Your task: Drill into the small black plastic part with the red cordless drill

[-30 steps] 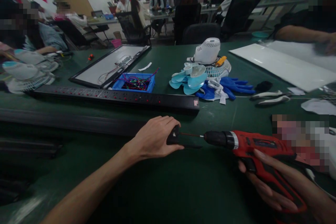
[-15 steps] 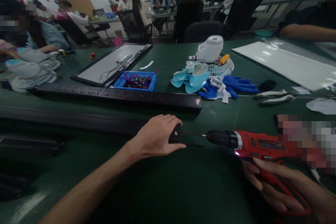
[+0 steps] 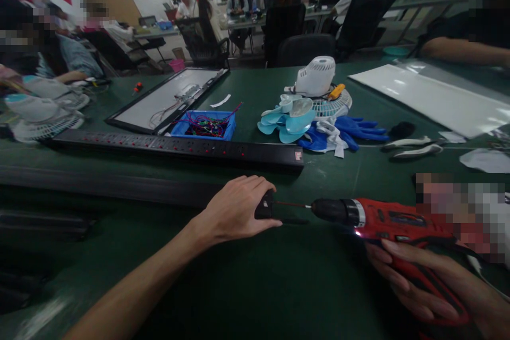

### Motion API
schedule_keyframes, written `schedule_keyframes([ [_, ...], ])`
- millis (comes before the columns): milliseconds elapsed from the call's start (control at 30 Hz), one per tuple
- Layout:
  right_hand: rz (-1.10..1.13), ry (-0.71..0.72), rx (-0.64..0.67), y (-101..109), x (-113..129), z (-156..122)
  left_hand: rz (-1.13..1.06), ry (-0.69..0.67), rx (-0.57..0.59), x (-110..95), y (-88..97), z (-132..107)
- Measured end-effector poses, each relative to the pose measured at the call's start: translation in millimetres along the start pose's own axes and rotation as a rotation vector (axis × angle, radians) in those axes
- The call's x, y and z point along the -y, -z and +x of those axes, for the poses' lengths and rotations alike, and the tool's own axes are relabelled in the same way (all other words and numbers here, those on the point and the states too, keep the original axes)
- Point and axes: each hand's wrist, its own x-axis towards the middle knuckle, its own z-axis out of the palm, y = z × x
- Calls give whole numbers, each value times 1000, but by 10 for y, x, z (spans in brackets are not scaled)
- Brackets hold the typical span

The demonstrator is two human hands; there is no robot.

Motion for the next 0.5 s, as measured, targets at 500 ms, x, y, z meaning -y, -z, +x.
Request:
schedule_keyframes([
  [500,131,30,-17,51,-62,-15,24,-1,-6,-18,-1,0],
])
